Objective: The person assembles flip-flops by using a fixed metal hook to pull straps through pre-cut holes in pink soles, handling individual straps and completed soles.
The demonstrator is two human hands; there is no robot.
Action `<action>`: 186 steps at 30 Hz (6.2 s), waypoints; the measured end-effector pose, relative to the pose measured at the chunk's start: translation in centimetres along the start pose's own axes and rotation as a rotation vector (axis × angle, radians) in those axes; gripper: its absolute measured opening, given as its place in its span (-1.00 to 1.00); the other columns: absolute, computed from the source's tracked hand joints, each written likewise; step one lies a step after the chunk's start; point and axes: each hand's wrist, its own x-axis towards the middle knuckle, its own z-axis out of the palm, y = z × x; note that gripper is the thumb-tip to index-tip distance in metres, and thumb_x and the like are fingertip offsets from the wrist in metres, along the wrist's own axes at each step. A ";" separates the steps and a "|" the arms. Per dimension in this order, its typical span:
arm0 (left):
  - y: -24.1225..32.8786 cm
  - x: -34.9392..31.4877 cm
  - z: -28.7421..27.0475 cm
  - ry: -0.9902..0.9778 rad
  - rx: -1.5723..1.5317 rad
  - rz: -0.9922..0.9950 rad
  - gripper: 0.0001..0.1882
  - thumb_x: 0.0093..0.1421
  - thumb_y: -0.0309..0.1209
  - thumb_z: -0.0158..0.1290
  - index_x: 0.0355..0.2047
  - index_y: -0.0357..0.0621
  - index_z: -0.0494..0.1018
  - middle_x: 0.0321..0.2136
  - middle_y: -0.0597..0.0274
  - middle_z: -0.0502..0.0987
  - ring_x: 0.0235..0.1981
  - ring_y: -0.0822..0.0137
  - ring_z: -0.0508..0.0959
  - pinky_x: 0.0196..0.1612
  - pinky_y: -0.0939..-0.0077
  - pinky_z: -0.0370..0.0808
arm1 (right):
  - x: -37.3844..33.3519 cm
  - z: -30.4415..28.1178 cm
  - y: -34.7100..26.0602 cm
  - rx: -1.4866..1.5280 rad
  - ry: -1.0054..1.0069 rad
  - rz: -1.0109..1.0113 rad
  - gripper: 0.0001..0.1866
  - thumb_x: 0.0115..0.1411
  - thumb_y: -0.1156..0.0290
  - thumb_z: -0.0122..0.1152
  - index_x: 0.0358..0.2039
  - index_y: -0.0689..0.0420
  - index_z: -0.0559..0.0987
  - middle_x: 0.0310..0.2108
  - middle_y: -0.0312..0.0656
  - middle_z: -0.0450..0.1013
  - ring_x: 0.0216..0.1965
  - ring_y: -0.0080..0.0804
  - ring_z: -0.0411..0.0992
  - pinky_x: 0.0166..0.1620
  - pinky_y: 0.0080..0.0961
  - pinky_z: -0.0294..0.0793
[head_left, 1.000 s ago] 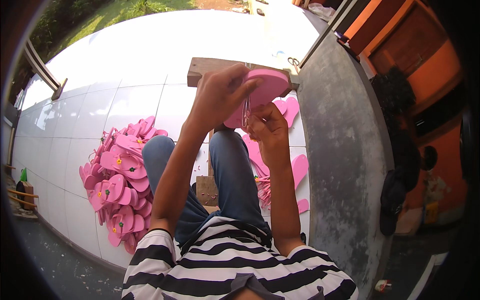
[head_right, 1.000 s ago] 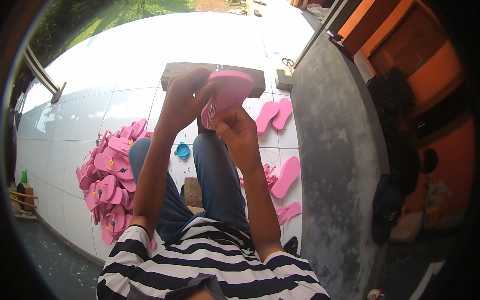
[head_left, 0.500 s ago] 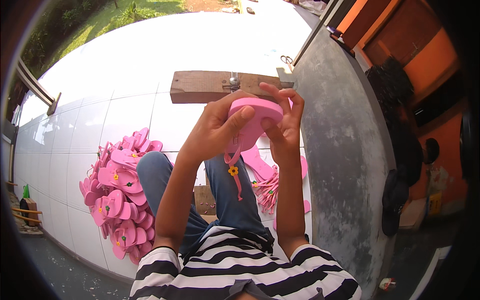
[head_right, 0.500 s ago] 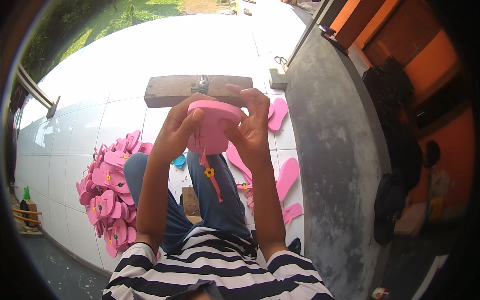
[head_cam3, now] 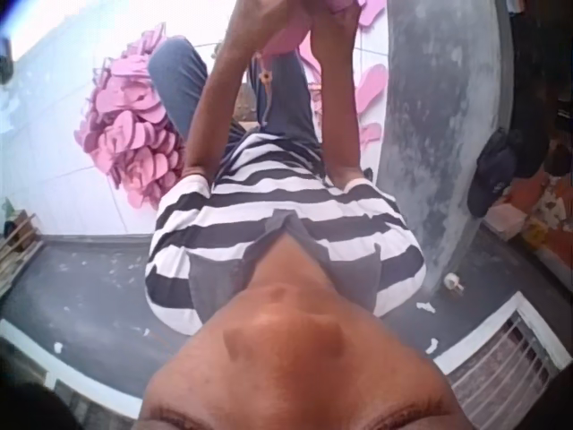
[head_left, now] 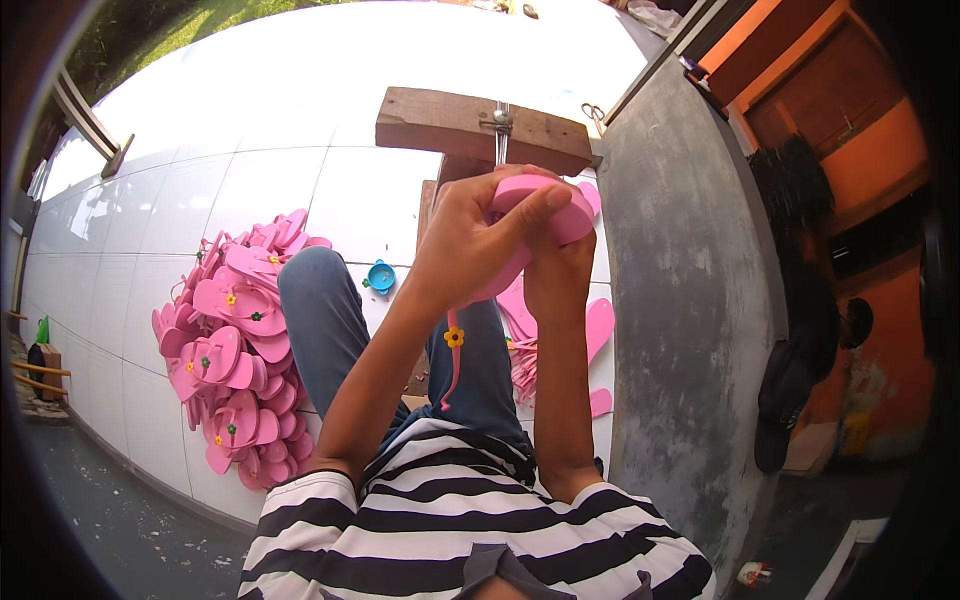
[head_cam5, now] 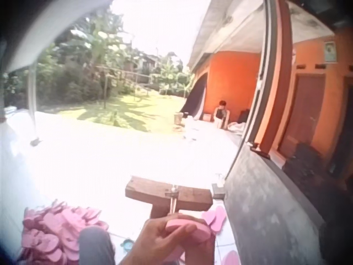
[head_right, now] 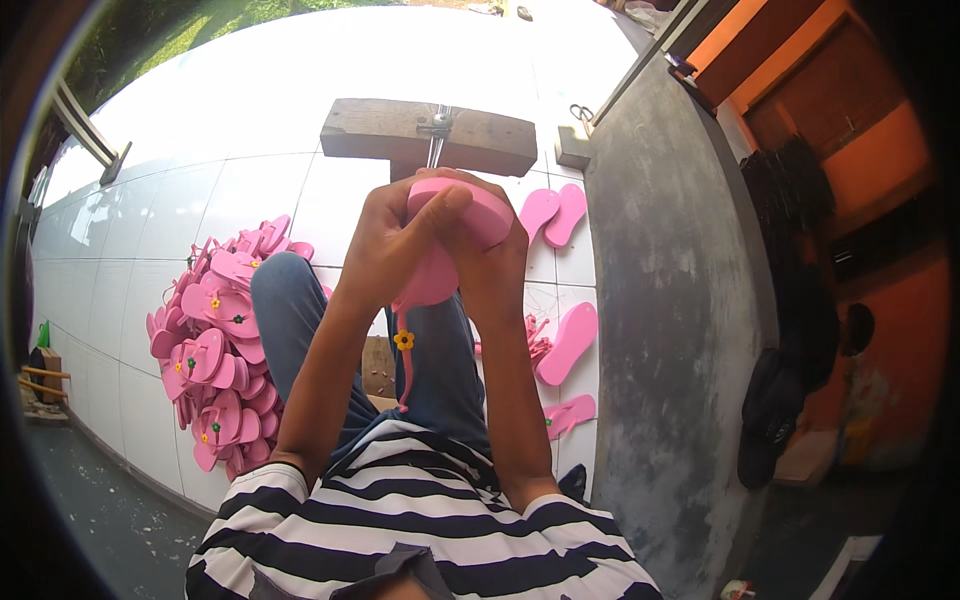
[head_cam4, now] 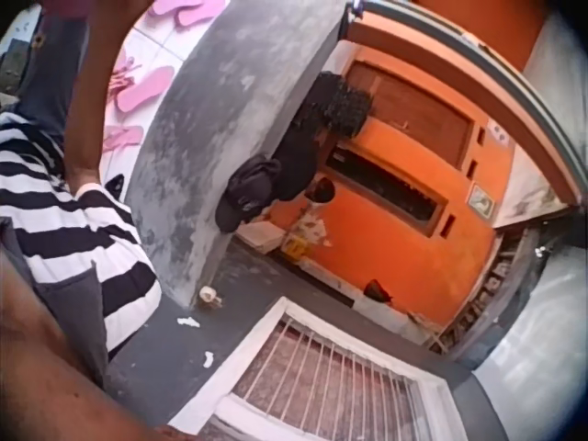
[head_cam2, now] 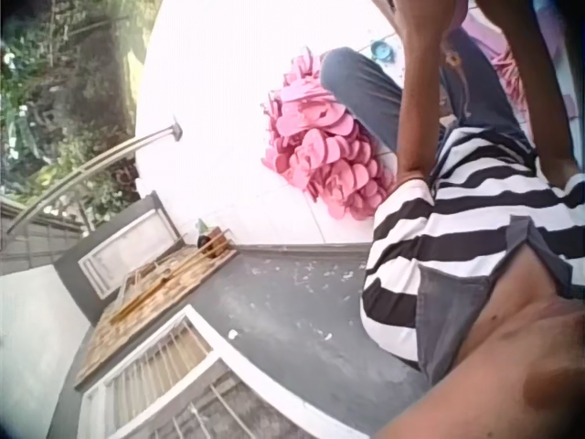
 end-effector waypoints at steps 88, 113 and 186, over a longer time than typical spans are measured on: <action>-3.7 -6.8 -3.1 0.038 0.056 0.200 -0.64 0.28 -0.45 0.10 -0.01 -0.16 0.22 -0.12 0.04 0.44 -0.14 0.35 0.46 -0.03 0.42 0.41 | -5.3 -1.5 -1.1 -0.748 -0.204 -0.207 -0.58 0.05 0.53 0.38 -0.04 0.20 0.54 -0.23 -0.16 0.46 -0.20 -0.25 0.48 -0.19 -0.38 0.51; -4.6 -1.9 -3.4 0.037 0.136 0.649 -0.47 -0.03 -0.39 0.36 -0.22 -0.09 0.21 -0.31 -0.05 0.48 -0.32 0.16 0.53 -0.21 0.30 0.52 | -3.9 -0.9 0.0 -0.533 0.031 -0.478 -0.68 0.01 0.71 0.37 -0.20 0.25 0.52 -0.12 0.05 0.54 -0.05 -0.06 0.55 0.01 -0.24 0.58; 0.2 6.6 -5.3 0.099 0.725 0.449 -0.76 0.19 -0.31 0.15 -0.22 -0.19 0.50 -0.43 0.01 0.61 -0.35 0.04 0.62 -0.24 0.30 0.49 | -1.0 -1.4 5.2 0.450 -0.325 0.179 -0.58 0.44 0.10 -0.10 -0.48 0.13 0.37 -0.57 -0.37 0.18 -0.50 -0.58 0.07 -0.28 -0.48 0.17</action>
